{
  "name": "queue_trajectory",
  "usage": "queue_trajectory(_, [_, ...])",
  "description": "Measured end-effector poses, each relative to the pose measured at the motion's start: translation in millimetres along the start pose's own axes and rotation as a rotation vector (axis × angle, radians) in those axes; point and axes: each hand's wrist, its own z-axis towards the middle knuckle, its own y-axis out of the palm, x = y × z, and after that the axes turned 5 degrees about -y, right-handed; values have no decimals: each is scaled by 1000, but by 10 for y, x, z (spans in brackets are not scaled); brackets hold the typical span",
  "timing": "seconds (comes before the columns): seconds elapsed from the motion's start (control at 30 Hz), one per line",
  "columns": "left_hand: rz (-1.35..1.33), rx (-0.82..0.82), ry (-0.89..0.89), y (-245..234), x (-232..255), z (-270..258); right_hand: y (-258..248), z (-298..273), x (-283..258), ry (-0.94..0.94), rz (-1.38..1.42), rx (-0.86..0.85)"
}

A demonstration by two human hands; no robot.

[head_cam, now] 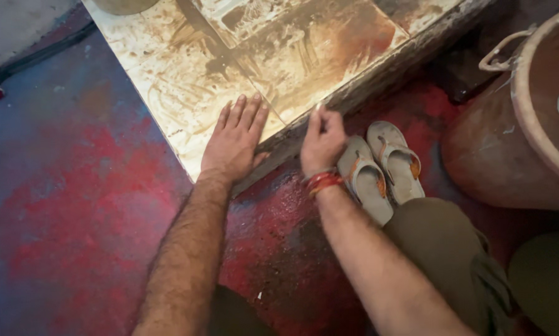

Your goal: The person applies a beige grout-like substance to the floor tiles around a squat toilet using a sponge and a small tool. They spread the material across the tile surface and into the joints, then smooth and clean the edges with the tool.

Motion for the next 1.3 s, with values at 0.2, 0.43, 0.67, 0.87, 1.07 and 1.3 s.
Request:
queue_trajectory(0.2, [6, -3, -2, -30, -10, 14, 5, -40, -81, -68, -196, -122])
queue_trajectory(0.43, [7, -21, -15, 9, 17, 7, -48, -1, -34, 92, -137, 9])
queue_trajectory(0.67, [20, -38, -12, -14, 31, 3, -65, -41, -57, 72, -180, -185])
queue_trajectory(0.87, [-23, -16, -9, -46, 34, -8, -72, 155, 33, 28, -112, 13])
queue_trajectory(1.07, [-22, -11, -2, -52, 51, -2, -111, 389, 226, 90, -272, 24])
queue_trajectory(1.3, [-11, -41, 2, -69, 27, -40, -53, 426, 424, 41, -27, 162])
